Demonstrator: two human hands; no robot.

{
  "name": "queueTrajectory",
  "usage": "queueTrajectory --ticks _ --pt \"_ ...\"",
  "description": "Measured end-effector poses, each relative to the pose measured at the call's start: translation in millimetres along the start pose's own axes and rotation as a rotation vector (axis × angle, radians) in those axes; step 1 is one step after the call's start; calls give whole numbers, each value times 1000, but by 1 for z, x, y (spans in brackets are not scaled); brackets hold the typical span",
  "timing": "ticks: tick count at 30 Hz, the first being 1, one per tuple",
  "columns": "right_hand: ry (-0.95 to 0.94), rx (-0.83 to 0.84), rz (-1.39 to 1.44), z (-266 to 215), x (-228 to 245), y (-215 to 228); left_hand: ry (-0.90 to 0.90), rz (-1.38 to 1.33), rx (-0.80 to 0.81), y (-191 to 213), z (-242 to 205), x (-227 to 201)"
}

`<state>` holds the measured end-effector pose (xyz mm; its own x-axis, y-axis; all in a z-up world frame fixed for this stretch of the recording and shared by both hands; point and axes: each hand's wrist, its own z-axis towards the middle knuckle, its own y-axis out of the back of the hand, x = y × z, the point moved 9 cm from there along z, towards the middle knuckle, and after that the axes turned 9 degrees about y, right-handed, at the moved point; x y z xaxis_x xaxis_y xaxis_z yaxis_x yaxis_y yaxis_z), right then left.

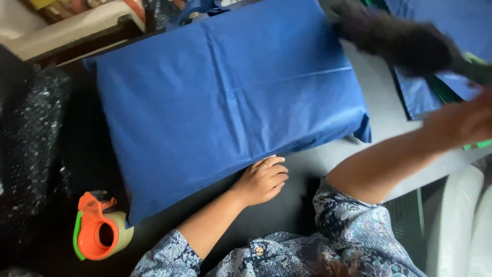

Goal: Wiping a packaged pillow with a duster and then wrapping it in bubble wrap for shipping.

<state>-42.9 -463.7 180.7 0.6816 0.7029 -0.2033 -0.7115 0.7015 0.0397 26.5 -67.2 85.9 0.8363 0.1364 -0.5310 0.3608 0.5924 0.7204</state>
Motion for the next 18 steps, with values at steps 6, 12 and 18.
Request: queueTrajectory --ticks 6,12,18 --pt "-164 -175 1427 173 102 51 29 58 59 4 6 -6" --pt "-280 -61 1579 183 121 50 35 71 77 3 10 -10" --pt "-224 -361 1259 164 67 83 44 49 71 4 11 -13"
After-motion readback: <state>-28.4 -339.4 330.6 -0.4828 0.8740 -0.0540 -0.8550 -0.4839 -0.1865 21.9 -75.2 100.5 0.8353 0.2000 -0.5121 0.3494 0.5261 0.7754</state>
